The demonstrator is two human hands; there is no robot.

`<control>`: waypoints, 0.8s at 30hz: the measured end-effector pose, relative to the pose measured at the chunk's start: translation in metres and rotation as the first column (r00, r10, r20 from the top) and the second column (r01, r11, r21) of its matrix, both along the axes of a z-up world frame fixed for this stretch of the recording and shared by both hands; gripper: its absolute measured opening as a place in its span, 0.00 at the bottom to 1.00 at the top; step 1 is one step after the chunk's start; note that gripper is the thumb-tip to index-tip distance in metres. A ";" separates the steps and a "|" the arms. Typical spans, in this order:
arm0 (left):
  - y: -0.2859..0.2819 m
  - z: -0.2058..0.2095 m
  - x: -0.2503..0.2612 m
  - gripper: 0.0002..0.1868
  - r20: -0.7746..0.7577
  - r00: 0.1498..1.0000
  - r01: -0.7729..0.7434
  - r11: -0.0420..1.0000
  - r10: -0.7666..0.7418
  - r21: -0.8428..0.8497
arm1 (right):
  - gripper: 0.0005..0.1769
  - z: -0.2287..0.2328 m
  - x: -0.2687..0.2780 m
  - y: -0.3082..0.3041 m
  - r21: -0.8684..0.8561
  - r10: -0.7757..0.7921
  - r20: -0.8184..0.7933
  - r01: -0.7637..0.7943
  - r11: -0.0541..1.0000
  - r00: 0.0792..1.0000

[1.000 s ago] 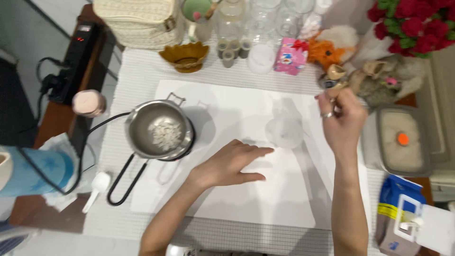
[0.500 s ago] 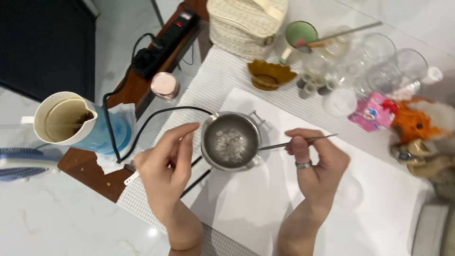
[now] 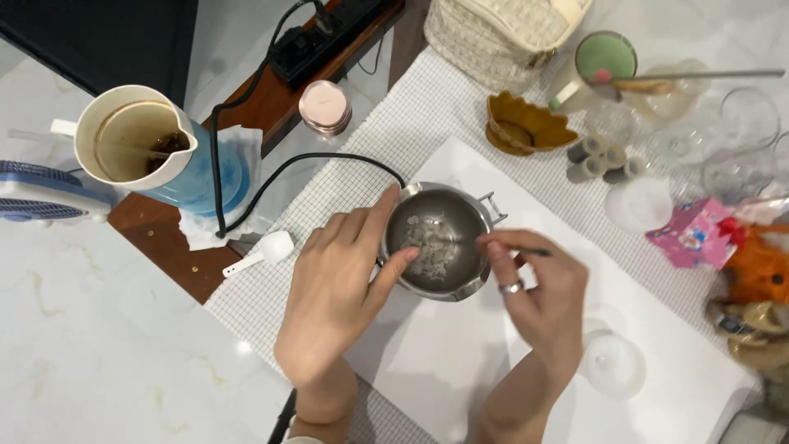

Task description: Melting and stirring wax flakes in a small pot on a heating element

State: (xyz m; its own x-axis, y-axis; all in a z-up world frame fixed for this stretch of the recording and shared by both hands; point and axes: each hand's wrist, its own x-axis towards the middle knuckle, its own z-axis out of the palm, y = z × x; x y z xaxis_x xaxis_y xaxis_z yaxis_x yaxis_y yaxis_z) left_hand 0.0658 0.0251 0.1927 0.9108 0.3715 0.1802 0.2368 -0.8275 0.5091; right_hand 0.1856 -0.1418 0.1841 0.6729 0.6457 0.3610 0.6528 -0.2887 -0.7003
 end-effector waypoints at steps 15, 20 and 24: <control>-0.020 -0.011 0.023 0.26 -0.003 0.995 0.100 0.994 -0.100 -0.033 | 0.12 -0.012 0.005 -0.015 -0.050 -0.038 0.073 0.042 0.998 0.997; -0.021 -0.006 0.025 0.23 0.013 0.993 0.116 0.993 -0.116 -0.015 | 0.08 -0.005 0.002 -0.016 0.026 -0.018 0.069 0.016 1.000 0.997; -0.023 -0.005 0.027 0.25 0.026 0.990 0.141 0.990 -0.141 0.000 | 0.08 -0.006 0.004 -0.010 -0.019 0.119 0.075 -0.118 0.993 0.990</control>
State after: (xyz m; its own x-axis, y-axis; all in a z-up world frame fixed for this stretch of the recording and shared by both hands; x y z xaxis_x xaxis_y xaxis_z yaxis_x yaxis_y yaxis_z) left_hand 0.0931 0.0026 0.1881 0.9490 0.2403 0.2042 0.1047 -0.8509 0.5147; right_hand 0.1900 -0.1520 0.1777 0.5620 0.7250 0.3982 0.7343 -0.2156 -0.6437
